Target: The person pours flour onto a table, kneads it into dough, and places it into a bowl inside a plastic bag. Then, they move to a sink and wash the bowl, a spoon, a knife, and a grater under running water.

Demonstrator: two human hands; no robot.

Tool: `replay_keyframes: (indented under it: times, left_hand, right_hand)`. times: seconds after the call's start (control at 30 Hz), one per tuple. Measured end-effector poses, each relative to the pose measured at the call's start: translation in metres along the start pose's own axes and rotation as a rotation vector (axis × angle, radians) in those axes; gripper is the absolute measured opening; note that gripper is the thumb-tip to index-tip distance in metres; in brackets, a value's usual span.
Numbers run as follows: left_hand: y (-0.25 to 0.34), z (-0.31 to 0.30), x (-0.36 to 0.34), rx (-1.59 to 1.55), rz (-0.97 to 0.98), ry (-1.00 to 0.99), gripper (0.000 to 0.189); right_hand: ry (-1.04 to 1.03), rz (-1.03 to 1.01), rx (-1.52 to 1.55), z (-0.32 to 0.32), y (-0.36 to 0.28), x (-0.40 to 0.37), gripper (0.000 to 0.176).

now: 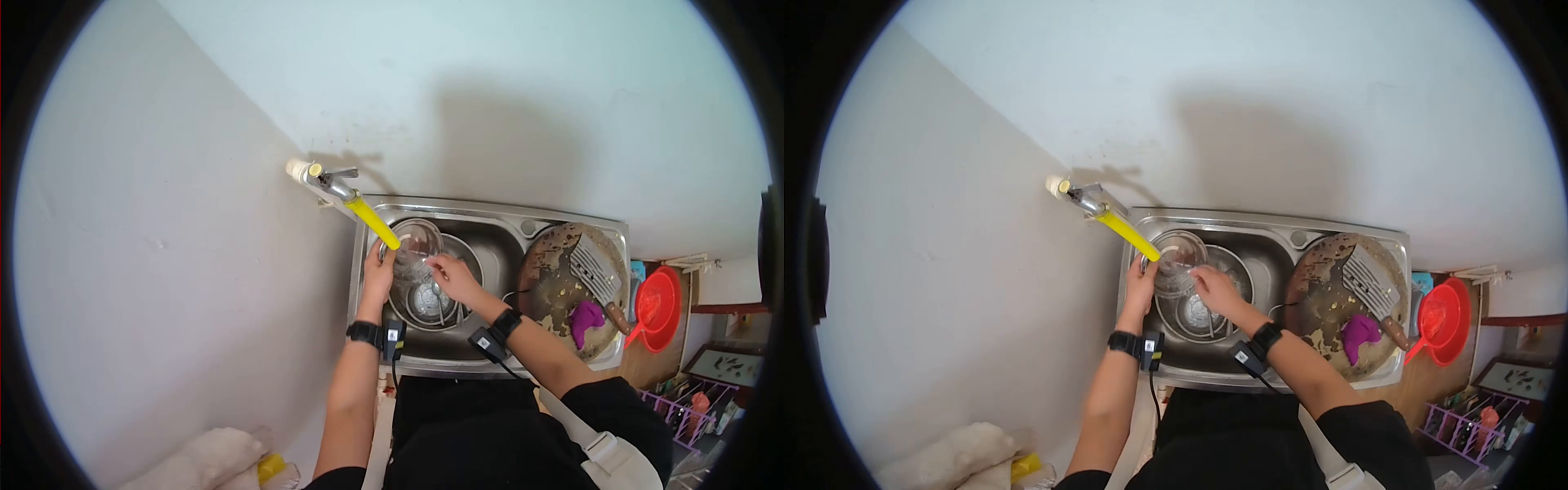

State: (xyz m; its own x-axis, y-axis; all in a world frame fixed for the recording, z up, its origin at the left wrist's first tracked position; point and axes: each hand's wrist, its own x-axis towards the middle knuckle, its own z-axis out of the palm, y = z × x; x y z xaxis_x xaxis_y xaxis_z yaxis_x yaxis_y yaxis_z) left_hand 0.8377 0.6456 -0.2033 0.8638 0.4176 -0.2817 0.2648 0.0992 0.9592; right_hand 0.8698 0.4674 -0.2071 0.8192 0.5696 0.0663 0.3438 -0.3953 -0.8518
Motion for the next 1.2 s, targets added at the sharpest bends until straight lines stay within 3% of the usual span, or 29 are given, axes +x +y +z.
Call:
replay_keyframes:
  times: [0.07,0.13,0.17,0.23,0.27,0.33,0.37,0.43,0.47,0.57,0.6,0.67,0.73,0.8,0.9,1.03,1.13,1.2]
  left_hand:
    - [0.008,-0.006,-0.02,-0.004,0.006,0.01,0.034]
    - [0.008,-0.008,-0.032,-0.014,0.016,0.016,0.037]
    - [0.003,-0.009,-0.034,-0.118,-0.047,0.03,0.039]
    - [0.003,-0.016,-0.034,-0.214,-0.1,0.036,0.041]
    - [0.006,-0.024,-0.033,-0.26,-0.103,0.066,0.042]
    - [-0.007,-0.037,-0.029,-0.187,-0.047,0.165,0.046]
    - [-0.009,-0.037,-0.03,-0.188,-0.04,0.16,0.046]
    - [-0.018,-0.035,-0.037,-0.125,-0.077,0.094,0.047]
    - [-0.04,-0.032,-0.03,-0.234,-0.118,0.125,0.045]
    - [-0.027,-0.011,-0.035,-0.455,-0.174,0.012,0.036]
    - [-0.032,-0.01,-0.03,-0.457,-0.197,-0.023,0.034]
    - [-0.034,0.0,-0.015,-0.45,-0.196,-0.024,0.033]
    - [-0.035,0.007,0.003,-0.387,-0.162,-0.079,0.032]
    - [-0.012,0.023,0.014,-0.293,-0.095,-0.08,0.035]
    - [-0.006,0.041,0.03,-0.19,-0.012,-0.115,0.042]
    - [0.0,0.035,0.024,0.052,0.002,-0.249,0.043]
    - [-0.007,0.011,0.013,-0.169,0.016,-0.154,0.038]
    - [0.0,-0.005,-0.01,-0.329,-0.103,-0.145,0.033]
  right_hand:
    - [0.063,0.006,0.113,0.02,-0.011,0.027,0.018]
    - [0.097,0.388,0.858,0.045,-0.015,0.052,0.015]
    - [0.109,0.381,0.866,0.054,-0.027,0.055,0.015]
    - [-0.105,0.488,1.33,0.064,-0.05,0.056,0.012]
    - [-0.096,0.478,1.335,0.06,-0.047,0.057,0.012]
    - [-0.796,0.333,0.652,0.049,-0.035,0.057,0.01]
    - [-0.79,0.329,0.648,0.042,-0.032,0.065,0.01]
    - [-0.561,0.221,-0.107,0.03,-0.027,0.074,0.011]
    - [-0.559,0.221,-0.108,0.03,-0.027,0.07,0.011]
    - [-0.292,-0.146,0.026,0.043,-0.038,0.044,0.021]
    - [-0.413,0.033,0.131,0.031,-0.054,0.03,0.024]
    - [-0.383,-0.158,-0.052,0.017,-0.037,0.003,0.026]
    - [-0.164,-0.262,-0.093,0.002,-0.006,-0.024,0.032]
    - [-0.228,-0.006,-0.043,-0.032,0.005,-0.048,0.027]
    - [-0.193,0.164,-0.081,-0.065,0.019,-0.072,0.022]
    - [-0.138,0.203,-0.03,-0.076,0.018,-0.081,0.019]
    - [-0.223,0.222,-0.112,-0.066,0.025,-0.067,0.025]
    - [-0.129,0.195,0.156,-0.048,0.022,-0.054,0.035]
